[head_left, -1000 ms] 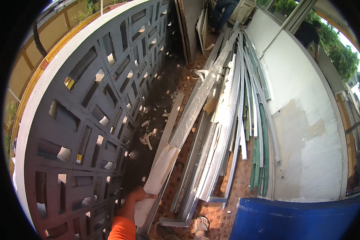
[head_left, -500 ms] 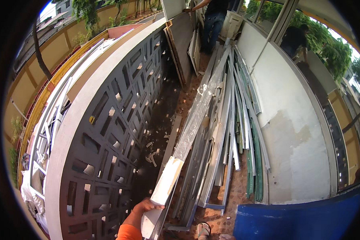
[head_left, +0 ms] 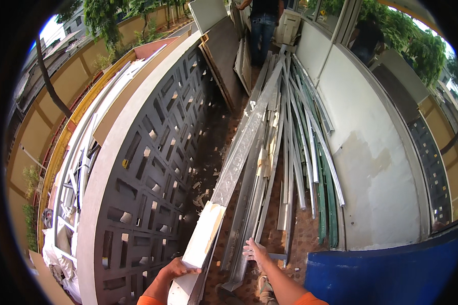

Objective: The person repeatedly picks up long metal frames and window profiles from a pile on the ground and places them into the bed of a yellow truck. The person handles the items one at a time or in small groups, lifting and tossing them into the truck while another person assists by arranging the load.

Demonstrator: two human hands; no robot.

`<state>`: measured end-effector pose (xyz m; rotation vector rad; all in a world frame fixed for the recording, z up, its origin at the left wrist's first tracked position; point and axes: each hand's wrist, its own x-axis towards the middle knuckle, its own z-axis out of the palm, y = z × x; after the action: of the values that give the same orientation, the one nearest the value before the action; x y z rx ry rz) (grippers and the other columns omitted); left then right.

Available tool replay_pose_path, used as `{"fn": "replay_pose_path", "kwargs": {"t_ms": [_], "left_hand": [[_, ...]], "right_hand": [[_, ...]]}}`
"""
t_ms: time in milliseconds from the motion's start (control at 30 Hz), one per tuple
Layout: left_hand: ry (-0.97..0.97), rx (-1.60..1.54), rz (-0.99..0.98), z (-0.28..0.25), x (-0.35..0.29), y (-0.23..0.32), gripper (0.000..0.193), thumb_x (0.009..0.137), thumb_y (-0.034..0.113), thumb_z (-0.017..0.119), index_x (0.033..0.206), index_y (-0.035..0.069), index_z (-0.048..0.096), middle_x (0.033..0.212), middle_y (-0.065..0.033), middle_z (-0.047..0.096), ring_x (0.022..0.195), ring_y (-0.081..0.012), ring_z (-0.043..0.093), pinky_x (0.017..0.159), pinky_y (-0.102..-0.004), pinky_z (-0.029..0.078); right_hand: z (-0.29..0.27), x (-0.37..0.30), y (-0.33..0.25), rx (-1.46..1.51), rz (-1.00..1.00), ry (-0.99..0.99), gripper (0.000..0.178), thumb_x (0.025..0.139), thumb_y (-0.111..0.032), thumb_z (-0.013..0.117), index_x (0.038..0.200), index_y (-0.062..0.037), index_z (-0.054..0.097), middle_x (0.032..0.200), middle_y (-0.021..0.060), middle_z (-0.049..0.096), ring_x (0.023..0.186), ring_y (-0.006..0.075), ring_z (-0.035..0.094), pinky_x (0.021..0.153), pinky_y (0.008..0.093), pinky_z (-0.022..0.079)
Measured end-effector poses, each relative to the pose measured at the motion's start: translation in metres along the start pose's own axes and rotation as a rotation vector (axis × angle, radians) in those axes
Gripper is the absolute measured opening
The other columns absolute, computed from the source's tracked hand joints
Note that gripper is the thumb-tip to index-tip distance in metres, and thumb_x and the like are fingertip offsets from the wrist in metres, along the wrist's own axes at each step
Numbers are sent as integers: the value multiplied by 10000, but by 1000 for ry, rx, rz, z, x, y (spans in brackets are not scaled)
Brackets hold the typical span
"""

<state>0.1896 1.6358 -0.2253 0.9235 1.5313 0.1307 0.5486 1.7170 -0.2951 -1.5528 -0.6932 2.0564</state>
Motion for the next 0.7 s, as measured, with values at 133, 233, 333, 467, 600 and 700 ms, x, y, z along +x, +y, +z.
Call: {"fn": "replay_pose_path", "kwargs": {"t_ms": [133,233,333,467,600,700], "left_hand": [[34,115,-44,11,-32,4,741,635,488,947,1164,21,720,1087,-121,755,1001,-228,706,895,-343,538],[49,134,-29,27,-31,5,843,627,529,933,1237,7,675,1126,-146,742,1030,-267,709,931,-360,542],[12,29,50,47,-33,11,883,628,568,920,1251,-3,663,1144,-162,732,1051,-273,704,941,-370,540],[32,97,58,69,-53,41,807,658,547,916,1238,34,689,1135,-166,735,1036,-265,707,936,-377,546],[81,98,2,87,-68,73,828,652,577,911,1241,38,694,1137,-171,735,1043,-273,708,947,-377,543],[68,101,-45,94,-69,83,886,604,553,945,1242,-1,679,1144,-170,732,1059,-272,704,969,-366,533]], "right_hand": [[31,12,-18,167,34,-116,1067,903,-819,425,1582,-14,251,1549,270,384,1302,372,534,991,469,493],[47,31,-30,270,44,-105,1122,865,-855,436,1606,-50,185,1560,250,354,1308,379,508,1002,496,475],[42,40,-40,406,16,-93,1195,802,-907,456,1617,-85,161,1474,208,424,1239,360,531,989,500,477],[29,41,-66,562,16,-92,1252,744,-937,498,1631,-131,137,1262,133,560,1012,284,610,821,447,508],[22,30,-85,536,28,-136,1160,755,-920,516,1588,-149,276,1175,84,599,977,253,625,815,438,501],[15,24,-89,511,32,-163,1121,759,-911,530,1560,-155,325,1162,78,603,983,257,625,834,439,489]]}}
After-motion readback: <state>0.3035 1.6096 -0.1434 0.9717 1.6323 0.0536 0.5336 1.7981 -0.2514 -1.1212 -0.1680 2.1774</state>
